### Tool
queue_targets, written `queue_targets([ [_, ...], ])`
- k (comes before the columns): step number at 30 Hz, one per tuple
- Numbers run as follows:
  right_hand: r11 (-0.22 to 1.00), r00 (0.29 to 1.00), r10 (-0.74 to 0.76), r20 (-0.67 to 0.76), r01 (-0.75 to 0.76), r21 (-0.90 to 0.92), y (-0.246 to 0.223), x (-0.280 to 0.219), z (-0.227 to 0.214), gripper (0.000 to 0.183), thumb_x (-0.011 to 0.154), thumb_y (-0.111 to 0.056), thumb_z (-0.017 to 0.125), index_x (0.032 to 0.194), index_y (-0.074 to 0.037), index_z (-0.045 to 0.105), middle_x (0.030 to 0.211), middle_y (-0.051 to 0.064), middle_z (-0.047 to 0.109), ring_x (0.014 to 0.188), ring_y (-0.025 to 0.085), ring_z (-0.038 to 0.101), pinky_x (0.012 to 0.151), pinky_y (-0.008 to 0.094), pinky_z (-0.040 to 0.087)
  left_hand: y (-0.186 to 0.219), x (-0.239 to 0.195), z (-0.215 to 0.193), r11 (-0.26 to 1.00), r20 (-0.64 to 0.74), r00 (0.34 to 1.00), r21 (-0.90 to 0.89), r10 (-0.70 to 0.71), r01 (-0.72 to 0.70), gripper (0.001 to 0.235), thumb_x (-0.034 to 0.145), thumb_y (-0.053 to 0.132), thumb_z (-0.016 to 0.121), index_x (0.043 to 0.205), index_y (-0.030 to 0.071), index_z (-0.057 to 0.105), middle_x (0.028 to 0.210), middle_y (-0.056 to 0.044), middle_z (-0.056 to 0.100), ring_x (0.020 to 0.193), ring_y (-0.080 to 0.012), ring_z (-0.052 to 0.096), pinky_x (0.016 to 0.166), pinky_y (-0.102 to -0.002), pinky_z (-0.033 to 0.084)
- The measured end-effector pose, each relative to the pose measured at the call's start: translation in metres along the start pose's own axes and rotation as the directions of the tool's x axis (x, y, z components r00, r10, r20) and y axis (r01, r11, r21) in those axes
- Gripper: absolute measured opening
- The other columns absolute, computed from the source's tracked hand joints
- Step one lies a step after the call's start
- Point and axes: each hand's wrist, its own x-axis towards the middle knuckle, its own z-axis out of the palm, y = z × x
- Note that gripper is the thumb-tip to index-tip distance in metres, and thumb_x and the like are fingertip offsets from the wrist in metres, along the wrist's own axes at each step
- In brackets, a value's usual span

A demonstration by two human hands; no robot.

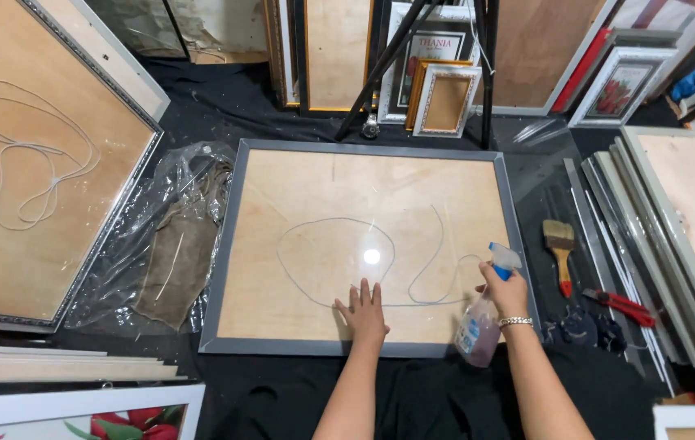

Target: The person sprays a cleaning solution onto a framed glass panel and wipes the surface with a cloth. They repeatedly spray and wipe different areas of the glass, focusing on removing smudges and residue.

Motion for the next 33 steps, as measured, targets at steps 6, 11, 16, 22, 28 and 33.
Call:
queue_targets([
  [6,0.998,0.999,0.053,-0.001,-0.053,-0.013,0.006,-0.042,0.000,0.045,0.079,-0.031,0.087,0.103,0.003,0.069,0.080,0.019,0.070,0.065,0.032,0.074,0.051,0.039,0.061,-0.042,0.043,0.022,0.994,-0.015,0.994,0.008,0.105,-0.105,0.100,0.085,0.031,0.082,0.166,0.028,0.023,0.175,-0.009,0.013,0.159,-0.0355,0.014,0.121,-0.074,-0.004],
  [11,0.982,0.989,0.131,0.070,-0.119,-0.148,0.041,-0.040,0.000,0.046,0.076,-0.040,0.084,0.100,-0.003,0.072,0.089,0.015,0.075,0.070,0.030,0.075,0.059,0.041,0.063,-0.056,-0.018,0.001,0.993,-0.261,0.959,0.001,0.114,-0.117,0.077,0.096,0.026,0.071,0.162,0.017,0.033,0.166,-0.014,0.033,0.154,-0.0340,0.030,0.123,-0.069,0.006],
  [16,0.997,0.988,0.066,0.138,-0.069,0.019,0.025,-0.060,-0.020,0.054,0.081,-0.036,0.084,0.107,0.007,0.064,0.094,0.023,0.073,0.067,0.031,0.075,0.056,0.041,0.063,-0.033,-0.054,0.007,0.992,-0.455,0.885,-0.035,0.094,-0.123,0.070,0.098,0.025,0.070,0.158,0.010,0.039,0.161,-0.018,0.040,0.152,-0.0367,0.034,0.121,-0.071,0.013],
  [22,0.994,0.965,-0.060,0.254,0.034,0.106,-0.010,-0.077,-0.030,0.055,0.087,-0.039,0.082,0.112,0.006,0.060,0.102,0.021,0.071,0.071,0.031,0.074,0.061,0.040,0.063,-0.002,-0.074,0.022,0.987,-0.563,0.825,-0.102,0.046,-0.124,0.069,0.096,0.025,0.072,0.156,0.008,0.042,0.159,-0.021,0.042,0.153,-0.0392,0.032,0.121,-0.073,0.013],
  [28,0.995,0.914,-0.083,0.398,0.100,-0.023,-0.016,-0.090,-0.004,0.056,0.087,-0.045,0.081,0.111,0.003,0.066,0.086,0.018,0.071,0.069,0.031,0.076,0.062,0.039,0.063,0.018,-0.052,0.012,0.976,-0.504,0.863,-0.168,0.037,-0.140,0.070,0.097,0.031,0.070,0.157,0.008,0.041,0.161,-0.020,0.038,0.154,-0.0392,0.030,0.122,-0.069,0.020],
  [33,0.915,0.796,-0.094,0.597,0.306,-0.263,-0.029,-0.114,0.045,0.048,0.081,-0.042,0.076,0.115,-0.009,0.072,0.071,0.009,0.075,0.074,0.020,0.077,0.078,0.034,0.058,-0.019,-0.047,0.019,0.996,-0.484,0.871,0.023,0.082,-0.082,0.063,0.098,0.014,0.066,0.155,0.004,0.042,0.160,-0.024,0.038,0.153,-0.0411,0.029,0.123,-0.067,0.017],
])
